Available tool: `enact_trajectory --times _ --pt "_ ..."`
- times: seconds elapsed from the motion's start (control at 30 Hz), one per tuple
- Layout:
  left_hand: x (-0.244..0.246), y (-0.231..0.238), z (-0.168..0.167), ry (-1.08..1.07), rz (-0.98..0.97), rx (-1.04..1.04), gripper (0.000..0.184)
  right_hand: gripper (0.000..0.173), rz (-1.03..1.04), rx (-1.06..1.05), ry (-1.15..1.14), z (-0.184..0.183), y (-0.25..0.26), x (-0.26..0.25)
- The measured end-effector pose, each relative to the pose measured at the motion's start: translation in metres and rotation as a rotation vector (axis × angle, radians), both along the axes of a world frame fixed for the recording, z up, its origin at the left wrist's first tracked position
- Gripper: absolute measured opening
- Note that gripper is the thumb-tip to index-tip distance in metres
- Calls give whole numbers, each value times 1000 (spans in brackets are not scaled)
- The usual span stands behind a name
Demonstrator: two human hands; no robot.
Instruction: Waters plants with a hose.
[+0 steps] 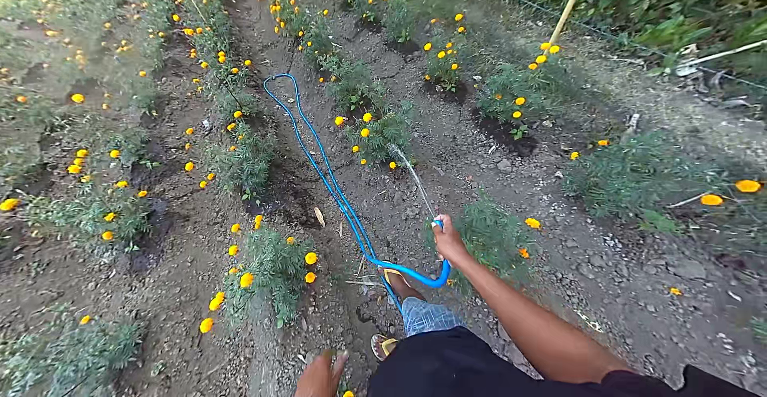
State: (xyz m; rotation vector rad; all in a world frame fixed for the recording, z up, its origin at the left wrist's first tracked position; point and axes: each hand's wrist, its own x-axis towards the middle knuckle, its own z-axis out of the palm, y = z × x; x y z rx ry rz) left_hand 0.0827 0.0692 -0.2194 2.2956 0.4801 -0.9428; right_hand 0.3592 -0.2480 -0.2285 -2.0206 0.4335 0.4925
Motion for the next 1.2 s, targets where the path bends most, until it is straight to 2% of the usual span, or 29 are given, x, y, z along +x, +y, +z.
enact_trajectory --times 0.07,0.13,0.2,0.27,0.33,0.4,0.5,0.67,0.8,1.03,1.2 --pt "68 -40 -8 -45 -120 -14 62 37 -14 14 -7 9 1 -13" --pt "117 -96 -20 -175 -261 -98 73 37 -46 56 -17 19 0 -25" --pt "143 -150 -40 -307 -426 -184 90 36 -77 94 -17 34 -3 -38" --pt "152 -189 -51 -341 -562 -241 93 36 -90 120 -18 49 -8 -47" --pt "147 -207 -57 -340 -649 -308 79 37 -108 140 -22 61 -18 -54" --pt "136 -209 -59 -369 -687 -384 64 35 -136 175 -13 66 -29 -60" --pt "117 -205 -56 -378 -712 -445 51 34 -160 221 0 62 -38 -73" --pt "87 -218 -72 -350 -579 -569 52 34 -178 225 14 55 -53 -82" --pt "63 -250 -71 -366 -438 -714 52 35 -176 183 -8 57 -79 -90" --pt "12 -314 -46 -189 -377 -997 44 35 -115 59 14 67 -142 -139" --pt "-18 -348 -37 -71 -426 -1045 43 33 -92 41 69 66 -178 -173"
